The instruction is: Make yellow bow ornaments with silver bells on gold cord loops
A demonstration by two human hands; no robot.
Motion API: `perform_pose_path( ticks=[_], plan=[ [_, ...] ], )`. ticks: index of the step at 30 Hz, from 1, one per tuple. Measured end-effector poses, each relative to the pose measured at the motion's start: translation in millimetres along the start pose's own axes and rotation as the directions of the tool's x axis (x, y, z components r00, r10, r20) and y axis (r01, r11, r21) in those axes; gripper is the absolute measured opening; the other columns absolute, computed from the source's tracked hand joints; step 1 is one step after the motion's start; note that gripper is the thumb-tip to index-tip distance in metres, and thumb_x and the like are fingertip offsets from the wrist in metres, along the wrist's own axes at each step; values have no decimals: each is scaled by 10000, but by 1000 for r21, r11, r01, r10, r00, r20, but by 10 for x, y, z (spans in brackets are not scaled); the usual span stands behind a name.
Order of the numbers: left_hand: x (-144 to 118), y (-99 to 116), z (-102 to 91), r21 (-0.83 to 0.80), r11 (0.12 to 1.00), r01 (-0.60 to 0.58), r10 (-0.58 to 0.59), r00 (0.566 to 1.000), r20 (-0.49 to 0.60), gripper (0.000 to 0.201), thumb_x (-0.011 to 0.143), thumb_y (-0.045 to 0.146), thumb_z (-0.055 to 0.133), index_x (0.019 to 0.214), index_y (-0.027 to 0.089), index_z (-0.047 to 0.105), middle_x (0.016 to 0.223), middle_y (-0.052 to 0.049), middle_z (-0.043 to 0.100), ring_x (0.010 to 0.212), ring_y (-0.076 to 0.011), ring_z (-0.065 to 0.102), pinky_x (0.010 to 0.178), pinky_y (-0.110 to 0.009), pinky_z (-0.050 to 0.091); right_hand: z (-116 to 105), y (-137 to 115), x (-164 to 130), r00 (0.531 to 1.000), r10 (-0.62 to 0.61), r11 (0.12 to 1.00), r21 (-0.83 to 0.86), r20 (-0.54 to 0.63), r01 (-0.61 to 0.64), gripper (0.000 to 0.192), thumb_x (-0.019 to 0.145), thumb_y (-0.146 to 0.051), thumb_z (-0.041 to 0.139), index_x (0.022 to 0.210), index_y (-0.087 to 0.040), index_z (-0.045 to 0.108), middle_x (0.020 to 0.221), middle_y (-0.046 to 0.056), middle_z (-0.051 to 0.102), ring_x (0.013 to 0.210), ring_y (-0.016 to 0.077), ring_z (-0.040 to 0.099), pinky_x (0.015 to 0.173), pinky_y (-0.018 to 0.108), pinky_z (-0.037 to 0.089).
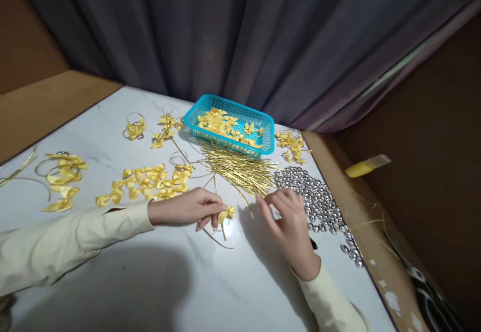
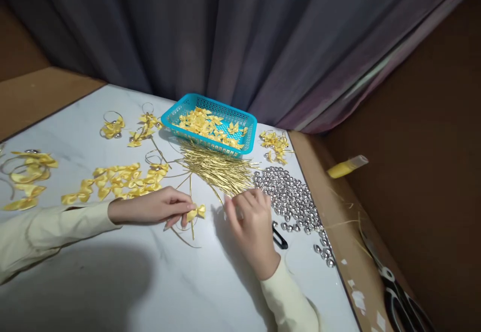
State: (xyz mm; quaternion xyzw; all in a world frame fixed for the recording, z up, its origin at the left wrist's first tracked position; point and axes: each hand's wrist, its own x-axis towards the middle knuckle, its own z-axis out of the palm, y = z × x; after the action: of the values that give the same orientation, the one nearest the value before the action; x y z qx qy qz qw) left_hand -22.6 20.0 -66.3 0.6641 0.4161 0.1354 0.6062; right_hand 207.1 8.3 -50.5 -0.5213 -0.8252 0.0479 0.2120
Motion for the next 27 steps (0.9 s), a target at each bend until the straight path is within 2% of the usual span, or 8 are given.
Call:
perform_pose_path(
  ticks=[3,7,12,17,24,27],
  plan=[
    [-11,19,32,-16,999,-33,33,999,-1,436,922,448,409,736,127,637,563,13,551,505,-96,489,533,-196,382,32,-191,-55,997,-55,993,109,58,48,222,871,-283,561,678,-176,542,710,17,606,853,209,488,796,370,288],
    [-21,17,96,47,995,-90,91,995,-31,404,933,369,410,691,121,618,568,13,547,533,-94,503,550,-188,395,123,-304,-115,990,-41,984,175,138,16,289,818,-393,620,671,-170,510,864,37,600,926,222,474,816,370,305],
    [-1,-72,142,218,954,-207,222,974,-47,378,940,303,388,665,131,582,544,27,537,516,-79,497,551,-174,384,183,-292,-140,986,-69,966,258,150,28,181,838,-258,576,712,-174,478,926,49,579,953,217,472,806,358,326],
    [19,-118,150,278,926,-255,276,960,-38,344,934,266,385,649,147,537,578,28,542,535,-80,487,569,-178,371,190,-268,-146,982,-118,942,328,147,64,41,827,-151,531,802,-177,513,920,57,589,922,220,480,779,367,352],
    [15,-104,128,366,871,-328,342,939,29,310,951,245,325,695,164,479,664,15,518,625,-105,488,627,-195,379,231,-226,-158,971,-170,888,453,168,78,98,862,-136,495,816,-182,569,946,80,583,922,212,502,818,367,424],
    [18,-121,128,411,838,-360,372,927,53,315,969,263,290,722,170,461,691,10,497,643,-114,481,628,-204,383,207,-212,-153,958,-198,838,543,206,56,127,882,-129,465,816,-174,564,924,83,588,863,187,535,773,332,446]
  ],
)
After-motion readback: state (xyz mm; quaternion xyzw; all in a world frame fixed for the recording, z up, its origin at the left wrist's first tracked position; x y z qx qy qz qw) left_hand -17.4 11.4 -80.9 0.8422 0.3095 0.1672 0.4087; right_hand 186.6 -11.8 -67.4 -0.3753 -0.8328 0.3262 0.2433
